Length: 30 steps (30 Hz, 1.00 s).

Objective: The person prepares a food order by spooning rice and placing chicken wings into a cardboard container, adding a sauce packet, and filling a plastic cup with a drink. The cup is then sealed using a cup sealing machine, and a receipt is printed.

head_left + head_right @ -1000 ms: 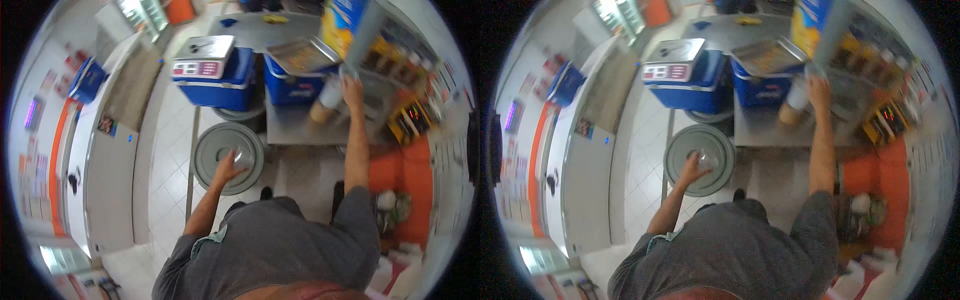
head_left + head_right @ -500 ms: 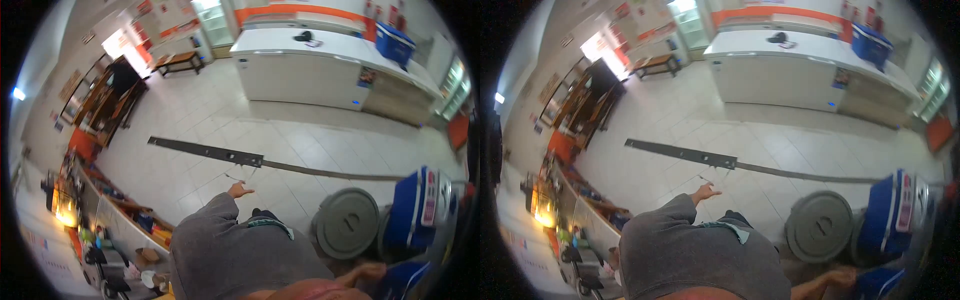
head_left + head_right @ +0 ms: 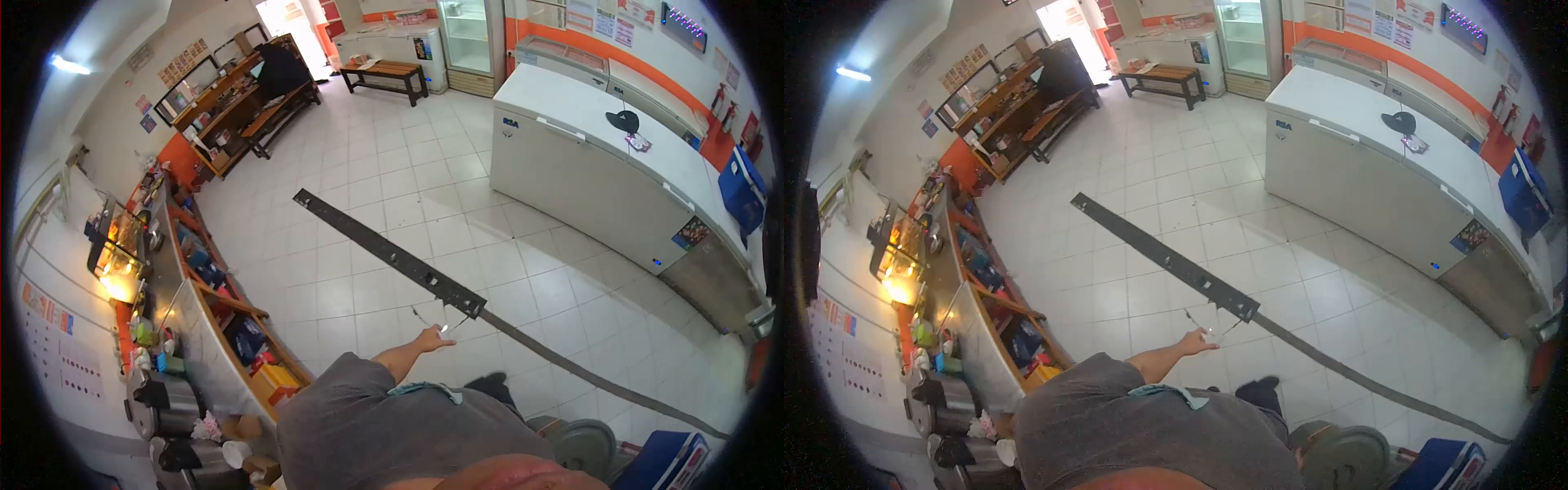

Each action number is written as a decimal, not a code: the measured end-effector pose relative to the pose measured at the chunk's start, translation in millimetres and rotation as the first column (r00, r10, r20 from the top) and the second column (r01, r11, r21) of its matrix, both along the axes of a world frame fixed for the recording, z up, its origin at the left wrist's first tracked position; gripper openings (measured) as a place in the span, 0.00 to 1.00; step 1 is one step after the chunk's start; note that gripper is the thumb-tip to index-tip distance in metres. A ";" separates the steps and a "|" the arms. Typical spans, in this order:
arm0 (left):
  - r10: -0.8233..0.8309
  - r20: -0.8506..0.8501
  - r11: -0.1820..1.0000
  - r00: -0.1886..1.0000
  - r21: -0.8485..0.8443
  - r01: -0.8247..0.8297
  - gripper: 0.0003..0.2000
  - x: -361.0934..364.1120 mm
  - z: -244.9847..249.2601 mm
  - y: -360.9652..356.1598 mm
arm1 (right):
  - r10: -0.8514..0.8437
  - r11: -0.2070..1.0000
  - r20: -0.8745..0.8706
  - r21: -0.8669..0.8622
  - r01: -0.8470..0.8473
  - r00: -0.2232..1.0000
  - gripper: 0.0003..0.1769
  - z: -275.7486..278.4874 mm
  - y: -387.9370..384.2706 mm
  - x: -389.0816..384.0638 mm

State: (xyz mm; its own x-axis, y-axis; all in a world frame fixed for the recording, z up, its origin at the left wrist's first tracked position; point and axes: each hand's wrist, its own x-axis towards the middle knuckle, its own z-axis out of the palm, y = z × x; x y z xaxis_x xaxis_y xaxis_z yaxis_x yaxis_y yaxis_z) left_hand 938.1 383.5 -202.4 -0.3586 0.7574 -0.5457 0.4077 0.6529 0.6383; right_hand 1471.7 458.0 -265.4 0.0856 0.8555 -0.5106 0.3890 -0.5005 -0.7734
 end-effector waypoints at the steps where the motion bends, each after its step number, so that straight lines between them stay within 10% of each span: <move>1: 0.063 0.012 0.998 0.998 0.016 -0.063 0.50 -5.8 2.1 23.5 | 0.016 1.000 0.012 0.018 -0.016 1.000 0.25 -1.8 25.3 -1.4; 9: 0.127 -0.057 0.983 0.990 0.140 -0.118 0.52 -51.2 -21.0 154.1 | 0.209 0.969 0.052 0.123 -0.214 0.977 0.25 -1.9 335.1 -97.0; 16: 0.476 0.025 0.876 0.879 -0.110 -0.470 0.48 -94.4 3.0 227.1 | 0.110 0.991 0.094 0.072 -0.117 0.990 0.25 -35.7 504.6 -162.2; 17: 0.442 -0.044 0.891 0.896 -0.095 -0.444 0.48 -100.9 -8.6 237.0 | 0.357 0.914 0.334 0.070 -0.401 0.872 0.22 -28.2 583.3 -196.3; 20: 0.395 -0.126 0.909 0.910 -0.092 -0.407 0.47 -113.4 -51.2 276.8 | 0.248 0.841 0.002 0.496 -0.216 0.969 0.24 56.2 735.8 -319.7; 24: 0.459 -0.038 0.874 0.888 -0.162 -0.459 0.48 -137.2 -76.9 373.7 | 0.060 0.652 0.540 0.615 -0.443 0.839 0.26 154.9 868.9 -412.8; 30: 0.499 -0.078 0.843 0.863 -0.185 -0.505 0.47 -200.3 -65.2 535.3 | 0.143 0.681 0.714 0.432 -0.591 0.686 0.30 182.9 1073.0 -491.5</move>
State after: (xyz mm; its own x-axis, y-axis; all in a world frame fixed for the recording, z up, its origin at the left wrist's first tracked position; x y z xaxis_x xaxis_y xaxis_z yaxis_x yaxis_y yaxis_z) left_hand 737.8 918.8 -267.7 -0.6769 0.3510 -0.6470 0.0049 0.8811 0.4728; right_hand 980.2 1531.0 -82.5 -0.2300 0.9617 0.1490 0.8910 0.2696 -0.3652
